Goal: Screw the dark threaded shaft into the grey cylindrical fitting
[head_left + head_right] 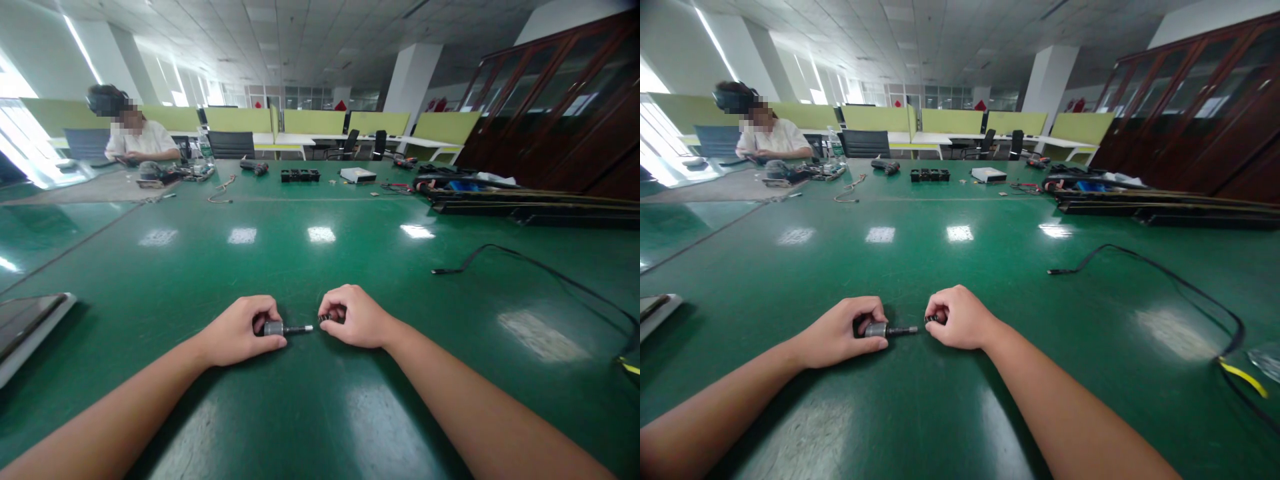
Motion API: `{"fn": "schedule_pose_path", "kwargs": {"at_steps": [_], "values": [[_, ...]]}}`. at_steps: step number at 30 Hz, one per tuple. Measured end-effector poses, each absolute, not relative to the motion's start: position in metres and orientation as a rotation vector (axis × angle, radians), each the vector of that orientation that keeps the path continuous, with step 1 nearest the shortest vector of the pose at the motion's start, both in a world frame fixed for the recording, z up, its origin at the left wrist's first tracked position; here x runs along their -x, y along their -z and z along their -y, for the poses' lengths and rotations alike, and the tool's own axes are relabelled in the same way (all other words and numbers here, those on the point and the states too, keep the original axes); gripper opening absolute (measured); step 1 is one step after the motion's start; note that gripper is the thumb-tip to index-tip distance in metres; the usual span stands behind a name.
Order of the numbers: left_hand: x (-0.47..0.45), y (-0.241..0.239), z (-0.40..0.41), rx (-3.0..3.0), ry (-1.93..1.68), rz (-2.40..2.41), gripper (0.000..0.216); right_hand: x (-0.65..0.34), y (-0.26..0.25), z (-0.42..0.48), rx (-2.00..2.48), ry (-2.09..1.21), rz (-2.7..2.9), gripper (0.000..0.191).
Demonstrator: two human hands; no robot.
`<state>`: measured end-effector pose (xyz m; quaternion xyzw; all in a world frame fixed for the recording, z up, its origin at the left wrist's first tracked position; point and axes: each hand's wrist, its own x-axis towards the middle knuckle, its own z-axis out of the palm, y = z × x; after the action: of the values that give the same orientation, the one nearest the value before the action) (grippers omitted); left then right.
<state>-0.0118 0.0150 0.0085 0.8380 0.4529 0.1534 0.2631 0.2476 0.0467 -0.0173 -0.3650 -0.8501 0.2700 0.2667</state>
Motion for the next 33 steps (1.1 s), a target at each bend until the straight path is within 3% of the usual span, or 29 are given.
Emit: {"fn": "schedule_pose_path", "kwargs": {"at_steps": [8,14,21,33], "values": [[0.010,-0.010,-0.015,-2.277,-0.416,-1.206,0.023,-0.230,0.011,-0.032,0.860,-0.665,2.400,0.007],[0.009,-0.008,-0.014,-2.269,-0.425,-1.223,0.024,-0.225,0.012,-0.026,0.801,-0.760,2.345,0.031],[0.011,-0.007,-0.014,-2.263,-0.452,-1.181,0.032,-0.222,0.012,-0.026,0.837,-0.725,2.404,0.016],[0.009,-0.010,-0.014,-2.251,-0.454,-1.154,0.025,-0.222,0.010,-0.024,0.795,-0.688,2.447,0.014]]}}
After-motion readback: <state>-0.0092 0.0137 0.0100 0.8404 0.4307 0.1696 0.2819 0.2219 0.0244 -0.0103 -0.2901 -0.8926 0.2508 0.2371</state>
